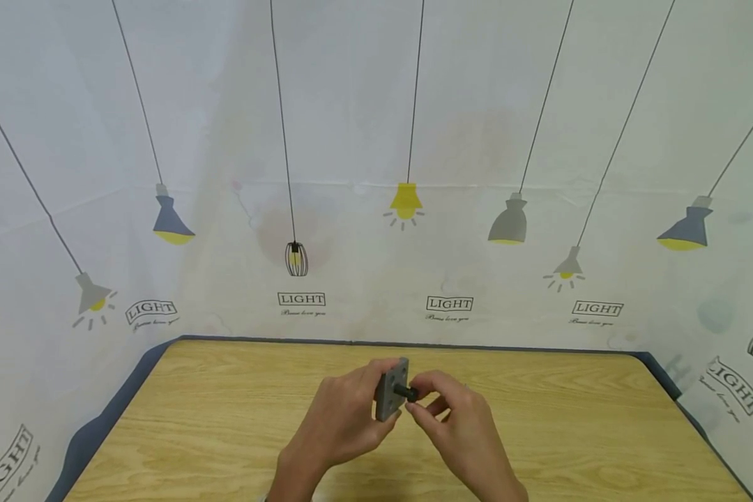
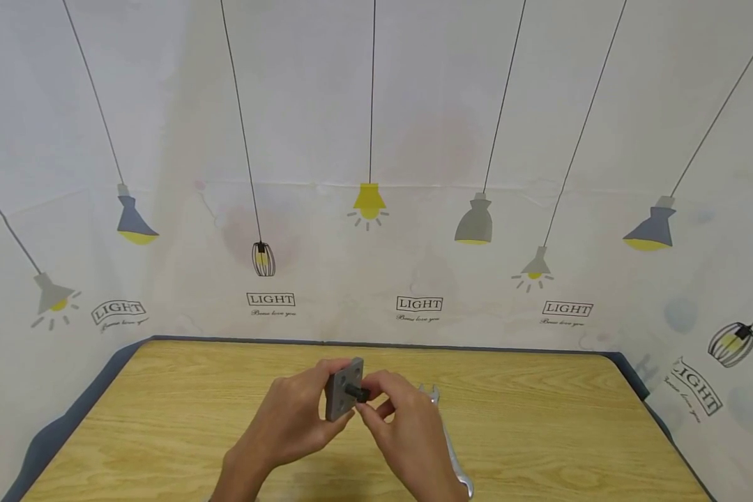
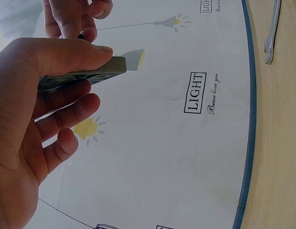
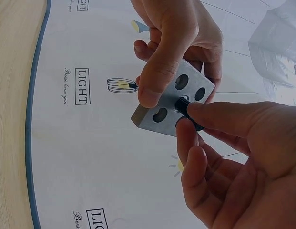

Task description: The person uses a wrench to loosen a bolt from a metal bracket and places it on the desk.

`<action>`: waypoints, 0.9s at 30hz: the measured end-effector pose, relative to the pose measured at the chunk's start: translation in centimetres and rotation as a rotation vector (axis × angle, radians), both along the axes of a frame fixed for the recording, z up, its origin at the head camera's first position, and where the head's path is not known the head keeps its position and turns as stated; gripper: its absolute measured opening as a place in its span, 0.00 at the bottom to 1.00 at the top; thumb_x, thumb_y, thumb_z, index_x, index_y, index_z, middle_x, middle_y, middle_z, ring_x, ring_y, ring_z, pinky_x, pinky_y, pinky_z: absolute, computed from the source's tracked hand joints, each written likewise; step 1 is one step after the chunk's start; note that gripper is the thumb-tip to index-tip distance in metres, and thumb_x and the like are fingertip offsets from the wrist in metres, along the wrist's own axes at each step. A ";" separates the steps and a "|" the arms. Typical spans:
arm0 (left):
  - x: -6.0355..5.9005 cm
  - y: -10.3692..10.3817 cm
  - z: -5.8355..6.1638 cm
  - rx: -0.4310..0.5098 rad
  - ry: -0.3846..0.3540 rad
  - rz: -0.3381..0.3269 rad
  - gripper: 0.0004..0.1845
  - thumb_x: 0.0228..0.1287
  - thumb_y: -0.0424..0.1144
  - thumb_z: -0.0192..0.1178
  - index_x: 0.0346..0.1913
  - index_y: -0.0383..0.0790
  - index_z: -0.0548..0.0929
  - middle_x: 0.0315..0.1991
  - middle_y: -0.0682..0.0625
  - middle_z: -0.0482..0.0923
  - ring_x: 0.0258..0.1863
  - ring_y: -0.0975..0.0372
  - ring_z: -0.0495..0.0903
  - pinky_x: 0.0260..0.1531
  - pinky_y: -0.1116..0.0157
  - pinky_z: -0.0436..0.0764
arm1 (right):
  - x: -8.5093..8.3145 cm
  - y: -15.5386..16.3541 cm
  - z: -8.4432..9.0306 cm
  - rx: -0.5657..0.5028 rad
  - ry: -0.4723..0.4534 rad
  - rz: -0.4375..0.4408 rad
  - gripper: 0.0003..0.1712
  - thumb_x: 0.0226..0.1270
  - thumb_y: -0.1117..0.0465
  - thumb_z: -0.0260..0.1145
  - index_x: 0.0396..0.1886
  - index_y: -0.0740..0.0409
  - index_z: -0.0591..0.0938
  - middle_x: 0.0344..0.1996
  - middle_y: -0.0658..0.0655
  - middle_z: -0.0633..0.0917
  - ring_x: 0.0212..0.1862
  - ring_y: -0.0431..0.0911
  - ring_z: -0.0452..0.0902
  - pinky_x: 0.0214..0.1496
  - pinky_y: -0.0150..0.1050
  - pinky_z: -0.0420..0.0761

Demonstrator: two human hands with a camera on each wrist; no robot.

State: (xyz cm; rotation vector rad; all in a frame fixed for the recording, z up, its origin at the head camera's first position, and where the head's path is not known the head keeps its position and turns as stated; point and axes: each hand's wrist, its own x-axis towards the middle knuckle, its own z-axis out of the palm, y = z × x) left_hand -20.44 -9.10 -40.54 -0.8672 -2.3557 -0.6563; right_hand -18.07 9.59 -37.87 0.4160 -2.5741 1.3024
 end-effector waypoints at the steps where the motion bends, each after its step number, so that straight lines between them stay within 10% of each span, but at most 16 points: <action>1: 0.0 0.0 0.0 -0.001 0.001 0.001 0.37 0.45 0.39 0.77 0.62 0.44 0.73 0.39 0.56 0.84 0.27 0.71 0.79 0.22 0.75 0.72 | 0.0 0.0 0.0 0.003 0.001 -0.004 0.14 0.57 0.68 0.74 0.37 0.44 0.84 0.34 0.44 0.86 0.27 0.32 0.78 0.28 0.30 0.78; 12: 0.0 0.0 0.1 -0.008 0.002 0.014 0.37 0.46 0.40 0.77 0.62 0.44 0.73 0.39 0.56 0.85 0.26 0.72 0.78 0.21 0.76 0.71 | 0.1 -0.1 0.0 -0.050 -0.070 -0.012 0.17 0.63 0.52 0.71 0.49 0.51 0.83 0.35 0.49 0.85 0.26 0.33 0.78 0.28 0.31 0.77; 27: 0.0 0.0 0.1 -0.013 0.003 0.015 0.38 0.45 0.40 0.77 0.62 0.45 0.73 0.39 0.56 0.84 0.27 0.71 0.79 0.22 0.75 0.72 | 0.0 -0.2 -0.1 -0.063 -0.131 -0.031 0.07 0.69 0.52 0.67 0.37 0.49 0.87 0.28 0.44 0.86 0.25 0.37 0.80 0.28 0.31 0.78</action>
